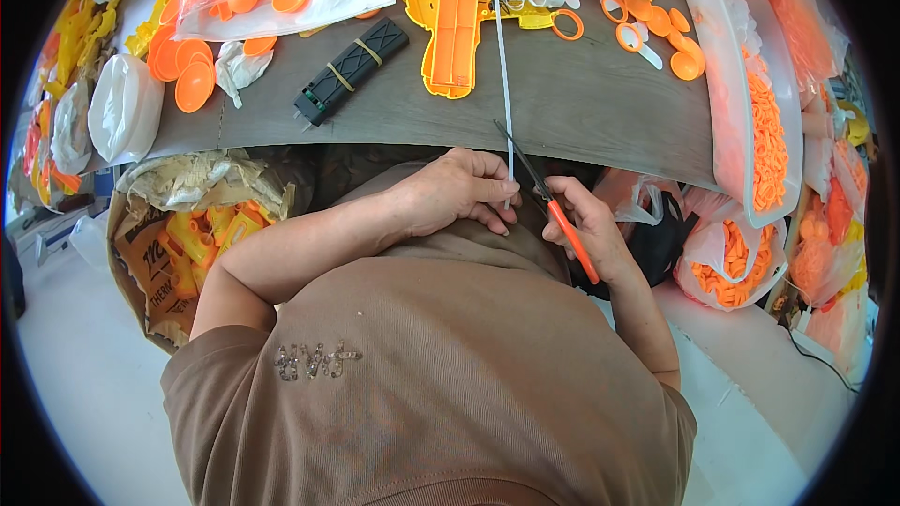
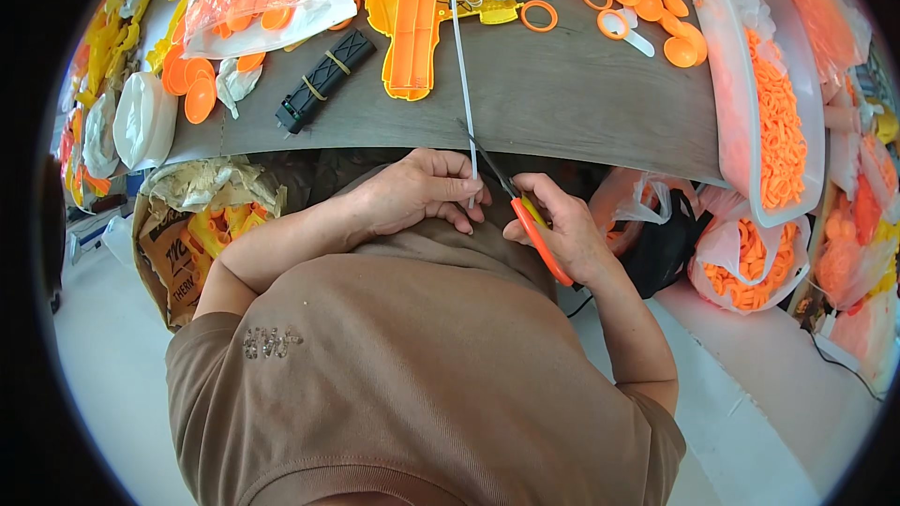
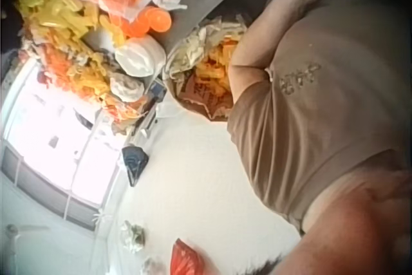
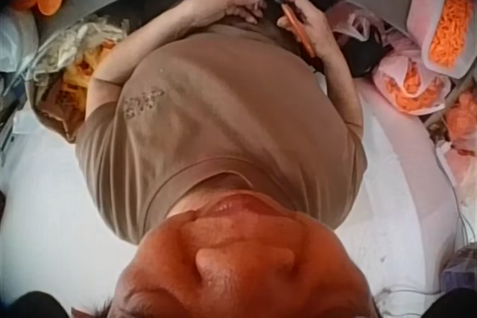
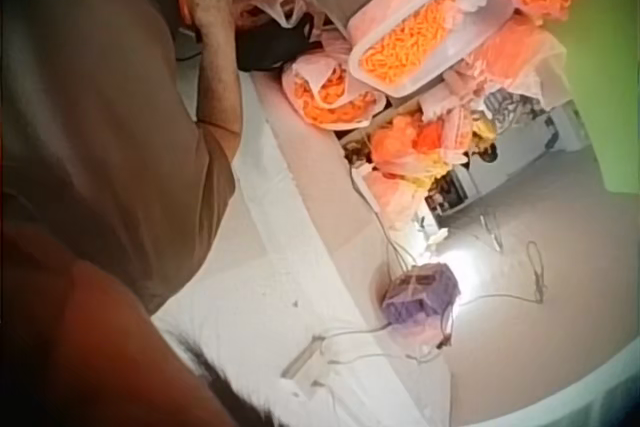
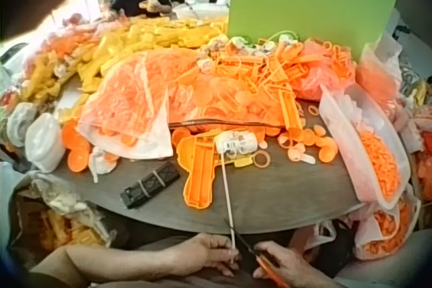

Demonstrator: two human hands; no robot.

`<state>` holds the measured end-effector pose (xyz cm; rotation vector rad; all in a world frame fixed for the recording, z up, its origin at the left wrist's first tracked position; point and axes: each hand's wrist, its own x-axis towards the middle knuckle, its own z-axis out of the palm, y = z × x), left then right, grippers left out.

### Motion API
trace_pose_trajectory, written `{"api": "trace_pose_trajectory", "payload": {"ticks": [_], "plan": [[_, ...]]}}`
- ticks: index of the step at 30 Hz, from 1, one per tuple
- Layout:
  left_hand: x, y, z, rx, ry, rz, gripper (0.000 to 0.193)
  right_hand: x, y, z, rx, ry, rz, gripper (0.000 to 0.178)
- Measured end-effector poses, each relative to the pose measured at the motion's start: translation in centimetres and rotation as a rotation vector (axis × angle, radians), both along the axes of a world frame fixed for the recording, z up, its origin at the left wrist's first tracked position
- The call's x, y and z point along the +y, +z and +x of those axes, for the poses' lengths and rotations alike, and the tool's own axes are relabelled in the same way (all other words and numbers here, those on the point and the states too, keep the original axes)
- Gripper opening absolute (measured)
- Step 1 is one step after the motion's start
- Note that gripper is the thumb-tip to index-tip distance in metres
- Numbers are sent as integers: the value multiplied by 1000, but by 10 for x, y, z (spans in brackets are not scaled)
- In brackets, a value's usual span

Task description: Assembling the internal and external components of a yellow plastic toy gun at a factory workbench.

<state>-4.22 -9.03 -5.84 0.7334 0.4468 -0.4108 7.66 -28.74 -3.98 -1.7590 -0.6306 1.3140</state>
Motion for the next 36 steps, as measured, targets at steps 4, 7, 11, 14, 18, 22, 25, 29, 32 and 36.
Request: {"api": "trace_pose_trajectory", "payload": {"ticks": [4,7,11,14,18,22,25,29,32,36], "plan": [[0,0,0,4,-9,6,16,1,1,1,52,-19,-31,57],[0,-1,0,5,-14,11,16,2,4,2,60,-10,-45,56],[0,-2,1,0,-18,10,17,5,8,3,37,20,-78,56],[1,-3,-1,1,-13,-3,17,7,8,4,27,28,-88,55],[2,4,-2,18,13,39,17,8,5,6,-27,55,-79,54],[3,8,-4,-107,-105,235,19,7,3,3,-122,17,-10,52],[3,16,-7,-252,-221,451,19,10,12,8,-163,70,-30,53],[30,51,-32,-378,3,727,11,9,22,22,-173,84,-42,47],[91,74,-67,-423,532,1487,13,2,35,45,-535,109,23,39],[184,80,-140,173,719,2026,12,23,48,66,-932,122,70,42]]}}
